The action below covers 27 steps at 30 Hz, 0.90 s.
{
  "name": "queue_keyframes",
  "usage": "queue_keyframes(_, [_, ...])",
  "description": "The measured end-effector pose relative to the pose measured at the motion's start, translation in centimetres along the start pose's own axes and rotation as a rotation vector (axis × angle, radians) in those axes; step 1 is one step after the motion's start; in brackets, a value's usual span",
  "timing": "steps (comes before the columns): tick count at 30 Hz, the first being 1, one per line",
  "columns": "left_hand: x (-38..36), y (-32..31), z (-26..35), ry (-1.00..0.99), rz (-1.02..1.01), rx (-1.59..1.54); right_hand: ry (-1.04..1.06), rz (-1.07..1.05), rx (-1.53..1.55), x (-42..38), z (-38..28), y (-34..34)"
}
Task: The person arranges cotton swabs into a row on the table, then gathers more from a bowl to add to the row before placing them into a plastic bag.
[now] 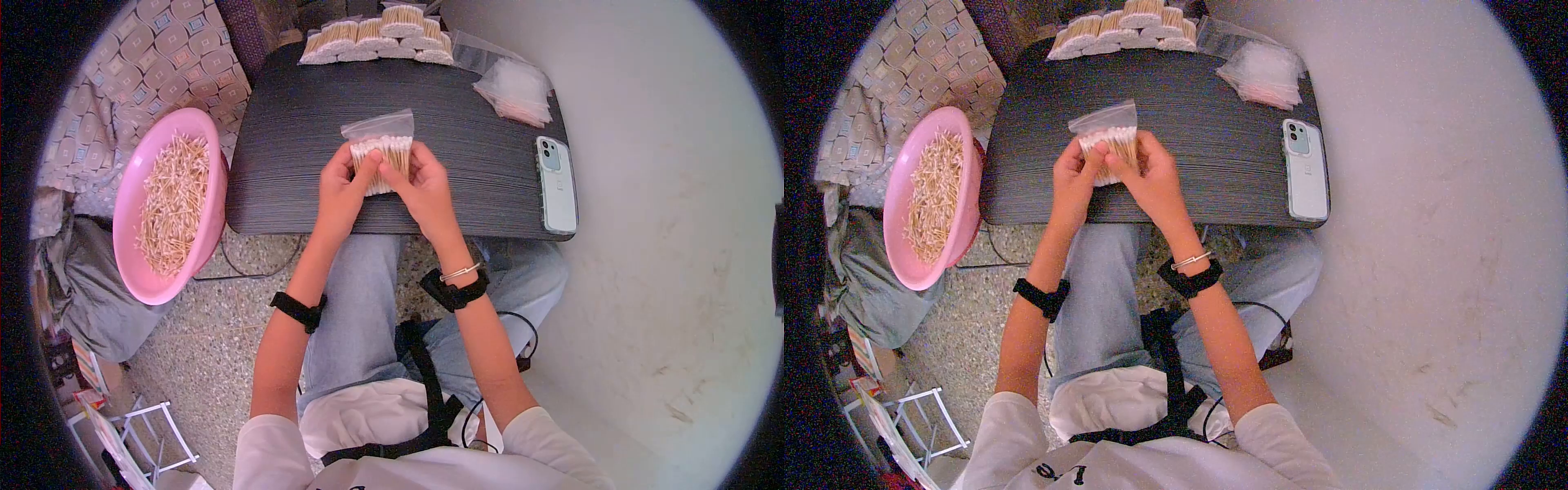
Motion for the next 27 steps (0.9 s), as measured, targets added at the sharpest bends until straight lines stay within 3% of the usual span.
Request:
queue_keyframes(20, [-0.2,-0.3,0.3,-0.047,-0.065,-0.042,-0.019,0.012,0.027,0.0,0.0,0.3])
queue_keyframes(27, [-0.4,-0.1,0.6,-0.100,-0.031,0.053,0.112,0.038,0.072,0.1,-1.0,0.1])
Point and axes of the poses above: each hand's wrist, its own x-axis towards the middle knuckle, its own y-axis out of the back of the hand, z = x × y, the point moved 7 cm from there along x, towards the middle knuckle, and after that the axes turned 10 degrees about y, right-handed, at the moved point
